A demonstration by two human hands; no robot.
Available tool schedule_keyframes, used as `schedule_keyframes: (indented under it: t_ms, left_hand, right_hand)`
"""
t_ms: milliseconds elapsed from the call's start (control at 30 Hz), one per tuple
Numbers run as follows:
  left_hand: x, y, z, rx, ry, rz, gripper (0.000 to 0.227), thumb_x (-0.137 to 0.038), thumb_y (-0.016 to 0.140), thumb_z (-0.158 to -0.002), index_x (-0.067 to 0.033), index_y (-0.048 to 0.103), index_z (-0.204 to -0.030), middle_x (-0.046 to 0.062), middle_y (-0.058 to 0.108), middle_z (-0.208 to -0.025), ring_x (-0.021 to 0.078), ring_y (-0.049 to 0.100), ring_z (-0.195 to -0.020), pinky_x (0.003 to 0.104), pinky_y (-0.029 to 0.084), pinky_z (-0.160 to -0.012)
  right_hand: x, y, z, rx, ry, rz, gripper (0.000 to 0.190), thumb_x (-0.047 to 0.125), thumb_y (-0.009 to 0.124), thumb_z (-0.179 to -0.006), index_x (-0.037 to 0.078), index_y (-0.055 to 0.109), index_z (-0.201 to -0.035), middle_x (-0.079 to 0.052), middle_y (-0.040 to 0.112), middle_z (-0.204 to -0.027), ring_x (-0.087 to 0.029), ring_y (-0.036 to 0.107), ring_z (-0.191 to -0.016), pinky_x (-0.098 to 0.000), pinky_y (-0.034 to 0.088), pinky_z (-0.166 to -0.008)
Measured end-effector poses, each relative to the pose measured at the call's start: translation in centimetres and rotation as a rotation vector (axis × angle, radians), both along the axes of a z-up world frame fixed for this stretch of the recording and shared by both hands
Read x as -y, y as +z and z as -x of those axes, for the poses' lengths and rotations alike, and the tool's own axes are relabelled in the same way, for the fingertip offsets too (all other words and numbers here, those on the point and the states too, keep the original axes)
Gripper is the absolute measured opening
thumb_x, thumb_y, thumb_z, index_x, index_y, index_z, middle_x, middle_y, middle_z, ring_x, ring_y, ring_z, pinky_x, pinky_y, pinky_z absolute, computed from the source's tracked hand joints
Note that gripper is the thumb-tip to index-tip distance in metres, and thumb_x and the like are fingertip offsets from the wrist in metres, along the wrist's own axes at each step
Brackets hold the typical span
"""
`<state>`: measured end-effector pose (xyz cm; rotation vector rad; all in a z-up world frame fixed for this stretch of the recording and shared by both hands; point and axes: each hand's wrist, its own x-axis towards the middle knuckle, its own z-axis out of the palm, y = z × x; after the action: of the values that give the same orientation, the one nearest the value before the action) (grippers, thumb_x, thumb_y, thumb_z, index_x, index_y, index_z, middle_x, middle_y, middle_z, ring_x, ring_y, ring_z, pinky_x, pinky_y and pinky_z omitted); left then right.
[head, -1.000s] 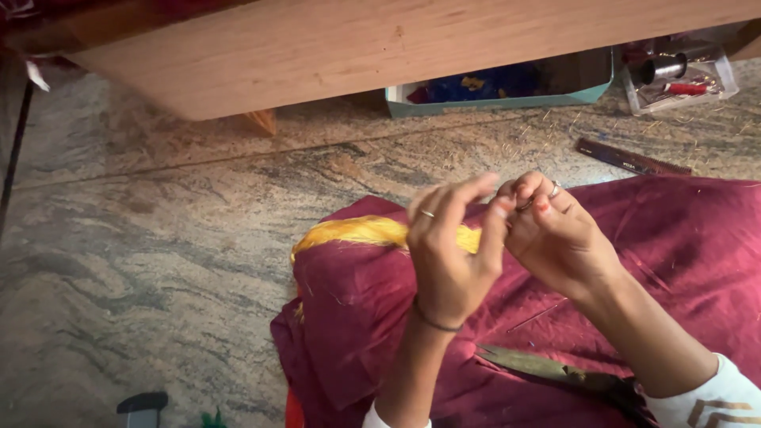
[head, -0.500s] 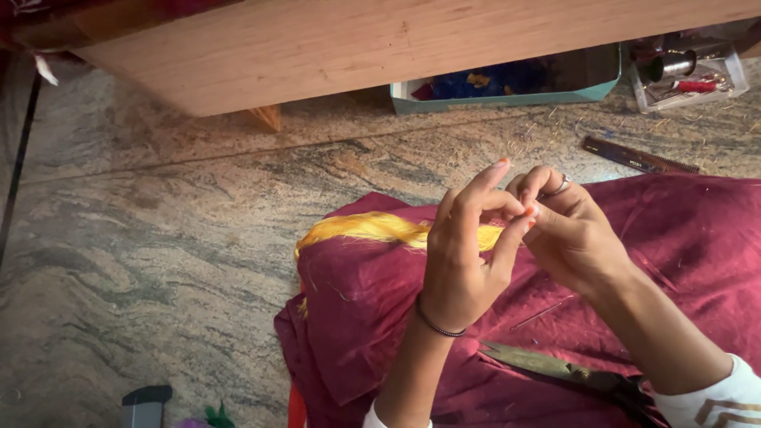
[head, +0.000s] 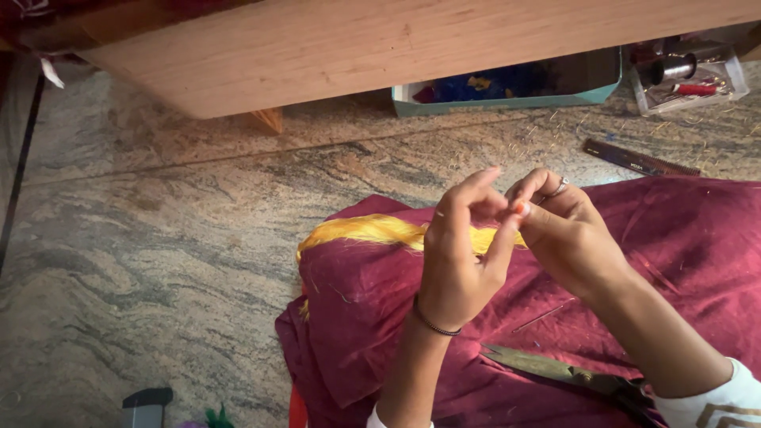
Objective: Preparing and braiding yellow synthetic hair or fiber for a handicraft project.
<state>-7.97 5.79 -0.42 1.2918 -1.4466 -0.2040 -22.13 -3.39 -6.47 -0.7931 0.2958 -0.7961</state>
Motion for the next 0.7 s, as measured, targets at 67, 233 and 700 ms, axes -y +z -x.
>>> schedule_keyframes:
  t_ms: [67, 233, 700]
  left_hand:
    - [-0.1, -0.2, 0.1, -0.053, 0.007, 0.002, 0.049, -0.001, 0.072, -0.101, -0.0039, 0.050, -0.144, 0.007, 0.066, -0.102, 0.0158, 0.068, -0.088, 0.028, 0.059, -0.082]
    - [-0.1, -0.2, 0.2, -0.184, 0.001, -0.020, 0.049, 0.001, 0.070, -0.102, -0.0010, 0.045, -0.145, 0.009, 0.071, -0.104, 0.0160, 0.074, -0.093, 0.027, 0.062, -0.087]
    - [0.6, -6.1, -2.2, -1.104, -0.256, -0.331, 0.050, 0.003, 0.069, -0.094, 0.0018, 0.043, -0.137, 0.010, 0.070, -0.105, 0.0072, 0.066, -0.089, 0.021, 0.054, -0.079]
  right_hand:
    - [-0.1, 0.4, -0.2, -0.053, -0.034, 0.016, 0.009, 0.010, 0.067, -0.103, 0.004, 0.061, -0.106, -0.006, 0.066, -0.101, -0.013, 0.061, -0.097, -0.0296, 0.047, -0.089]
    - [-0.3, 0.7, -0.3, -0.244, -0.153, 0.155, 0.009, 0.008, 0.068, -0.100, 0.004, 0.060, -0.103, -0.005, 0.067, -0.099, -0.011, 0.062, -0.092, -0.0265, 0.050, -0.083]
    - [-0.8, 1.8, -0.8, -0.585, -0.320, 0.755, 0.013, -0.005, 0.070, -0.093, 0.000, 0.062, -0.101, -0.007, 0.070, -0.101, -0.009, 0.068, -0.093, -0.0231, 0.059, -0.077]
